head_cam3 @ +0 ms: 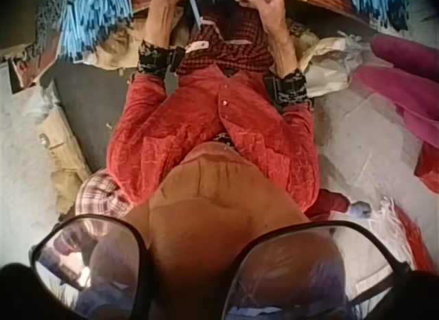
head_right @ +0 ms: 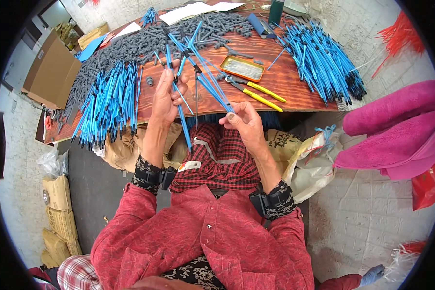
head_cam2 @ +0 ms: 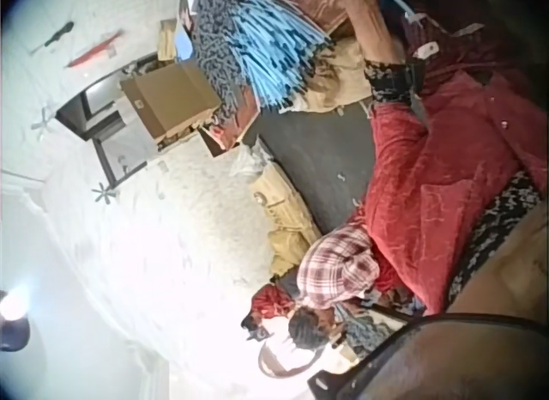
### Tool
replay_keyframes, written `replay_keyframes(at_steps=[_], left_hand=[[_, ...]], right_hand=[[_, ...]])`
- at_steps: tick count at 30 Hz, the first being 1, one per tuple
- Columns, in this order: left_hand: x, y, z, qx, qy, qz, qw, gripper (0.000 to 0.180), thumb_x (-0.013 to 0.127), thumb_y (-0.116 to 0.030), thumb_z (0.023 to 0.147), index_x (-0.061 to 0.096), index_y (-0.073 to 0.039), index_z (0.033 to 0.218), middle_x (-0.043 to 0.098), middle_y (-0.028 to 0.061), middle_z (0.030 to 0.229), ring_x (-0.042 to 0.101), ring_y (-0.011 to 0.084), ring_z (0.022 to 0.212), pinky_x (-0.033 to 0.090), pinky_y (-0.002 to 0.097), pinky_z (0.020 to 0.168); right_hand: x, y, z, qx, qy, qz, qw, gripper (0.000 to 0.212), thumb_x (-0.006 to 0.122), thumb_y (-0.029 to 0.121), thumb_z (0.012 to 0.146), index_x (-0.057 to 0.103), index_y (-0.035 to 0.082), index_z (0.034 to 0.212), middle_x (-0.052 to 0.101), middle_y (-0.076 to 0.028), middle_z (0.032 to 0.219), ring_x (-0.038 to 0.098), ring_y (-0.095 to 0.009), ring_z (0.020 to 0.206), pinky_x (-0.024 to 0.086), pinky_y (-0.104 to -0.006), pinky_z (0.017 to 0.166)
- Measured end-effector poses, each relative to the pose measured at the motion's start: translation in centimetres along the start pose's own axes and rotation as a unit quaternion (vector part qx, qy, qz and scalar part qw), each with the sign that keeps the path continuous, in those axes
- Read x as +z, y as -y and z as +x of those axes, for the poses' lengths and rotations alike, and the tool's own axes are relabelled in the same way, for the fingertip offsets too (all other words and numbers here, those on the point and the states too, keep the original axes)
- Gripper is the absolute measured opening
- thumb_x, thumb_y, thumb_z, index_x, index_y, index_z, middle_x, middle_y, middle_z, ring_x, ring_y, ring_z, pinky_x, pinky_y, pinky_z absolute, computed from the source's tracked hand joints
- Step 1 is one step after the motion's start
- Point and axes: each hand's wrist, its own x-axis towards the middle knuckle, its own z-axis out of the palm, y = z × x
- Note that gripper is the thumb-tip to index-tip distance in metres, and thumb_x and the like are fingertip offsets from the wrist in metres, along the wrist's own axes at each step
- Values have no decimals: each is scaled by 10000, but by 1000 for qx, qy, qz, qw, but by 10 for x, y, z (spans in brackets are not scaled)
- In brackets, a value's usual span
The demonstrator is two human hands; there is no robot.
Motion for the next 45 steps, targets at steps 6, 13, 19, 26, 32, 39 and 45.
replay_keyframes(at_steps=[6, 13, 19, 26, 32, 39, 45], left_hand=[[-11, 20, 9, -33, -54, -88, 994, 390, 470, -288, 1070, 485, -71, 1394, 574, 21, 1004, 517, 122, 781, 511, 312, 722], [-17, 28, 6, -50, -71, -22, 996, 393, 592, -215, 1013, 550, -13, 1348, 623, -8, 1044, 634, 164, 968, 562, 393, 908], [-44, 40, 13, -13, -155, 157, 975, 253, 703, -142, 944, 670, -12, 1158, 644, -32, 840, 560, 61, 668, 479, 193, 640], [-46, 37, 14, -84, -170, 176, 966, 162, 743, -210, 918, 606, -124, 921, 614, -57, 763, 513, 21, 583, 400, 157, 522], [-59, 39, 18, -77, -163, 147, 973, 184, 727, -210, 931, 560, -139, 967, 569, -66, 730, 531, 25, 598, 404, 171, 490], [-65, 45, 23, -80, -175, 114, 975, 138, 723, -164, 928, 594, -117, 937, 609, -44, 771, 577, 51, 636, 487, 199, 573], [-73, 52, 22, -30, -188, 131, 973, 192, 758, -174, 900, 616, -89, 998, 642, -11, 843, 598, 68, 671, 506, 201, 592]], right_hand=[[6, -25, -2, -24, -11, 32, 999, 165, 674, 117, 953, 540, 46, 1017, 633, -167, 1228, 661, -157, 990, 557, -295, 870], [14, -38, 4, -18, -36, 80, 996, 198, 707, 127, 936, 559, 49, 1042, 665, -89, 1083, 669, -150, 994, 557, -286, 826], [2, -51, -1, 39, -68, 9, 997, 189, 723, 119, 916, 547, 66, 959, 664, -62, 1007, 669, -103, 860, 547, -232, 694], [-1, -59, -5, 85, -121, -40, 988, 207, 757, 153, 890, 569, 73, 926, 665, -33, 890, 647, -81, 749, 528, -214, 643], [-11, -64, -5, 116, -100, -18, 988, 204, 756, 171, 894, 600, 56, 957, 637, 3, 784, 575, -45, 633, 479, -201, 574], [-10, -72, -8, 97, -90, 42, 990, 189, 695, 195, 937, 599, 44, 997, 676, -43, 896, 577, -62, 662, 476, -221, 603], [-7, -71, -10, 75, -97, 21, 992, 161, 657, 187, 965, 582, 52, 1010, 685, -53, 928, 594, -67, 687, 493, -229, 623]])
